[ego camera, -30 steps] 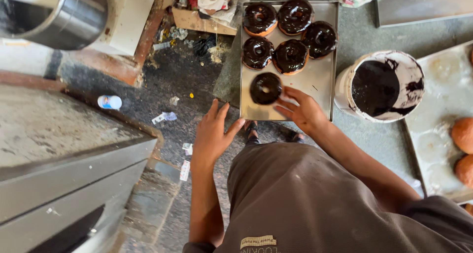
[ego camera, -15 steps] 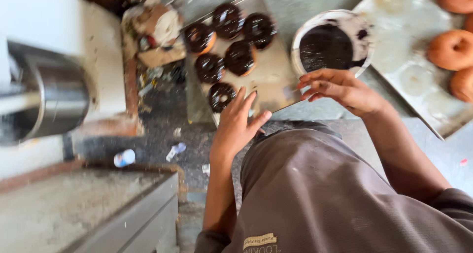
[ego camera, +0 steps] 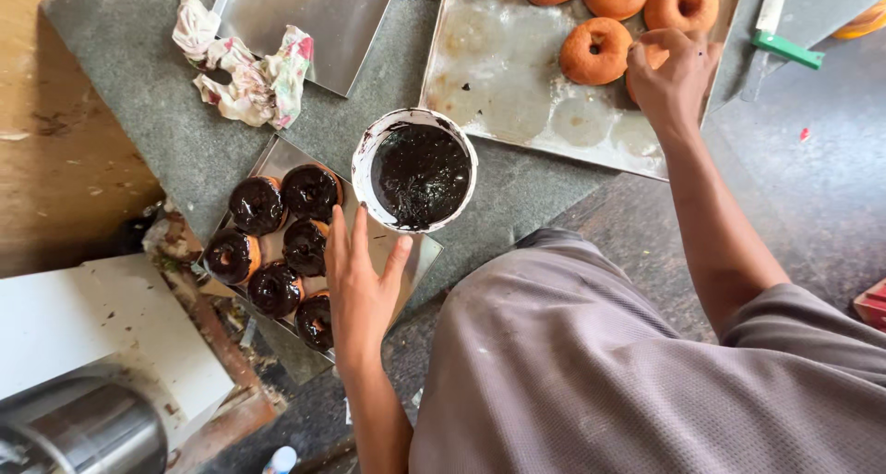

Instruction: The person dips donuts into a bowl of chocolate glaze and places them onto a metal tray.

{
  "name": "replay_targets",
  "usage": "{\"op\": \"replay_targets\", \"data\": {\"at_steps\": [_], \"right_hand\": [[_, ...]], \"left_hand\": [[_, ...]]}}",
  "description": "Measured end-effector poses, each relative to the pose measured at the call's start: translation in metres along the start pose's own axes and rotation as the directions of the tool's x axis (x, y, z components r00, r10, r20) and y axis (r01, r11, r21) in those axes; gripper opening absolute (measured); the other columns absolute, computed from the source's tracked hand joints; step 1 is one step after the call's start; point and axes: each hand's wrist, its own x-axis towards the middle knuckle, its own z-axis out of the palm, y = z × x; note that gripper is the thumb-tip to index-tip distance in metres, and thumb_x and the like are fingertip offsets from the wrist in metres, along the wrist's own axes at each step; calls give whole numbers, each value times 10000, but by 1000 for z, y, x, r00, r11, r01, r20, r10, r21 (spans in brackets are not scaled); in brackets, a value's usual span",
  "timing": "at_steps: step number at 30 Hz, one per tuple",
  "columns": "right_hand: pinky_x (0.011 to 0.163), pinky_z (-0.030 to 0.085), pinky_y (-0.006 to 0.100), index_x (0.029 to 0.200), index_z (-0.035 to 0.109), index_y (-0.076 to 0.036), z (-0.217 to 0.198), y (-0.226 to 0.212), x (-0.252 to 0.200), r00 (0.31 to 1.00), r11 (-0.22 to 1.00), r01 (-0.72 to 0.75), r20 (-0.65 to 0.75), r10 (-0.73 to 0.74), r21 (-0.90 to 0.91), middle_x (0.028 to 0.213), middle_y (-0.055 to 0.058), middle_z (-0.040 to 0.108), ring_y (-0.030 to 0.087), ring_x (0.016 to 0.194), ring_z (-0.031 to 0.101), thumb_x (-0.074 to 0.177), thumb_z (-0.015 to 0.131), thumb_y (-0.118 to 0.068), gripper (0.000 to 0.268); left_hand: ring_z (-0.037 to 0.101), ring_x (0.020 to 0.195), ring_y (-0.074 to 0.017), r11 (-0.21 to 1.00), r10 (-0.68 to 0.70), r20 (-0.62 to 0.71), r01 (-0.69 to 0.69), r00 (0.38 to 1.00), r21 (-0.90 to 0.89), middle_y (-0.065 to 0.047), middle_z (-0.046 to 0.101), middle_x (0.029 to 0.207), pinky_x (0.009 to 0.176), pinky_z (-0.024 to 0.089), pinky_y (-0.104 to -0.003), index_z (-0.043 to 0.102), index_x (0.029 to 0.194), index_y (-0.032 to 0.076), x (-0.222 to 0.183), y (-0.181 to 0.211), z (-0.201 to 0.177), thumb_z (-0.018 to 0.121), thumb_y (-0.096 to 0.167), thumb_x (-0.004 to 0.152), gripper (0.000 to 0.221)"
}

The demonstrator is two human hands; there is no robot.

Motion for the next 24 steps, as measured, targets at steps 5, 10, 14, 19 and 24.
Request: {"op": "replay_targets", "data": {"at_steps": [5,10,14,19,24], "right_hand": [[1050,177,766,1090,712,-2,43,25,19,981,946,179,-18,-191,-269,1532,306,379,540,1445,130,950,807,-396,428],[1015,253,843,982,656,-41,56,28,28,904,898,361,-144,-403,-252,1343,317,498,585,1329,312,761,886,-299,410],[990,527,490,1154,479,-15,46,-28,16,957,911,171,155,-244,375,1182,201,610,368,1105,611,919,773,-67,379],[993,536,406,1214,430,36,19,-103,-30,754,655,502,85,-651,565,1251,201,611,316,1142,623,911,772,90,460],[911,523,398,1212,559,-31,0,-184,-83,469,427,565,151,-870,706,1328,170,619,319,1167,601,808,867,-86,511]], "left_hand": [[331,1495,-474,998,41,-18,-40,999,53,-292,301,1645,1176,359,-549,500,1498,32,27,26,0,661,472,987,693],[529,1419,-381,983,106,-117,-122,987,-135,-276,351,1651,1101,519,-450,503,1487,27,45,66,11,707,378,1015,623],[737,1193,-255,880,-88,89,119,992,-460,-193,664,1458,944,592,-347,519,1492,30,50,85,33,711,389,961,669],[601,1362,-251,751,-71,214,194,974,-631,-204,571,1522,1042,548,-357,378,1578,4,52,73,63,577,508,1052,755],[549,1344,-243,11,-168,341,348,925,-938,-90,509,1511,1043,520,-400,322,1591,97,58,42,75,352,739,954,905]]}}
